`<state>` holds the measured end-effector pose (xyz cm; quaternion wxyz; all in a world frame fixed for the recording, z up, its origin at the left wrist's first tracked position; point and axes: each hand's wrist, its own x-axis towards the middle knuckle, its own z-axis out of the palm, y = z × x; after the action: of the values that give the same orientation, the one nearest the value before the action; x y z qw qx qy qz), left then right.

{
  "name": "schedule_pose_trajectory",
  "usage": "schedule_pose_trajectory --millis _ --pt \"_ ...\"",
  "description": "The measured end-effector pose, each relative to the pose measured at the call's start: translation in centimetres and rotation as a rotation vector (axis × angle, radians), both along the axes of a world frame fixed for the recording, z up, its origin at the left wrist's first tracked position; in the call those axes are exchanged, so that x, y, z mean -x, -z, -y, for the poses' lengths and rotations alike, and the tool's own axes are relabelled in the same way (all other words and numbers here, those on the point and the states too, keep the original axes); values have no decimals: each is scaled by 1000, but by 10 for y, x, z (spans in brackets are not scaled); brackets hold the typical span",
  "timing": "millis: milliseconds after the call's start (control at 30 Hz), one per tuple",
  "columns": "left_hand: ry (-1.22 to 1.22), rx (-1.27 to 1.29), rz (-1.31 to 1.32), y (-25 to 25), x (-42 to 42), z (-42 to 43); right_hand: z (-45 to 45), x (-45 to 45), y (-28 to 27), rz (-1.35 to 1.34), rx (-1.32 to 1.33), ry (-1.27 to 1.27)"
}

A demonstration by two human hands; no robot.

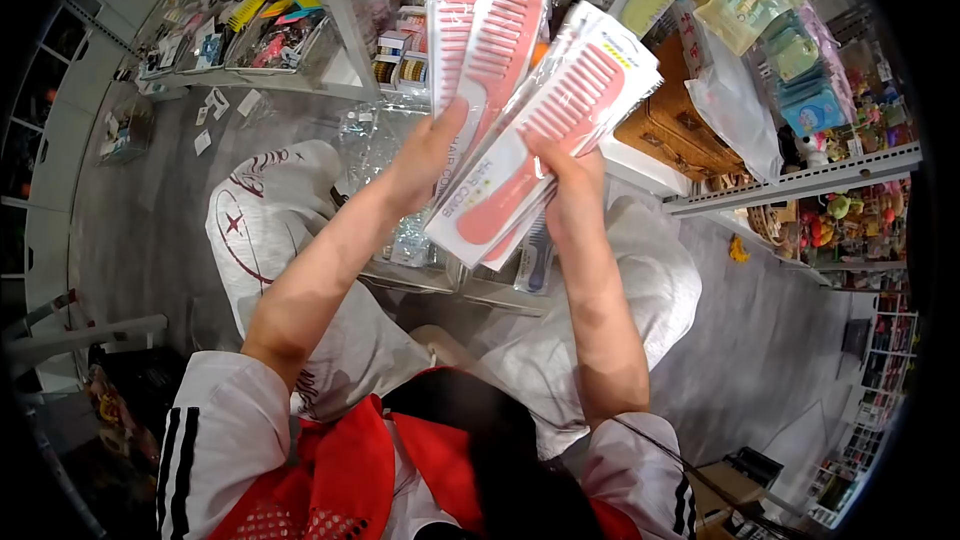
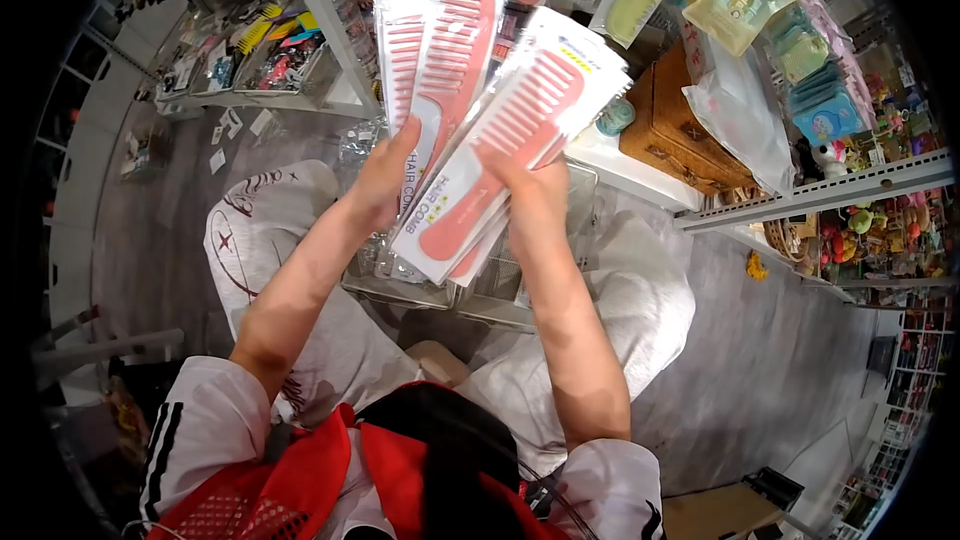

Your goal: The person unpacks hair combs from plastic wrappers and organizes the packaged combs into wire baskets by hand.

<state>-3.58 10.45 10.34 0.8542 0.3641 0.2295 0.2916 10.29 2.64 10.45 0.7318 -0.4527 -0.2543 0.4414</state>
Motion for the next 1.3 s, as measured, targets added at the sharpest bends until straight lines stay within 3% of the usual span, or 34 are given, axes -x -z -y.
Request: schedule_pose_trajectory --millis 233,333,467,600,733,833,933,967,1067,1200,1300 --pt "-299 -387 -260 7 3 -23 12 -46 -24 -347 -51 97" --pt "-199 -383 -292 4 -2 -11 9 -20 -24 -221 -81 -31" --pt "-151 -358 -257 12 -6 -2 -3 4 -4 213 10 -6" --pt "-100 -297 -143 10 -3 -15 1 -13 -11 -121 8 -51" --pt "-339 -421 -442 16 3 -27 10 -29 -22 -157 -58 3" --pt "-313 -408 -474 13 -2 -16 11 -18 -22 -77 -76 -48" --pt "-177 -419 -442 19 -8 4 2 5 -10 10 -60 -131" --pt "-140 -225 -328 17 -9 8 1 4 -5 21 -31 -131" --pt "-79 -256 -268 27 -6 4 -2 -3 0 -26 7 -69" --pt "-182 -444 -267 22 0 -13 2 -32 -4 -123 32 20" --pt "-191 -492 -192 12 2 -19 14 -41 -13 -147 -73 21"
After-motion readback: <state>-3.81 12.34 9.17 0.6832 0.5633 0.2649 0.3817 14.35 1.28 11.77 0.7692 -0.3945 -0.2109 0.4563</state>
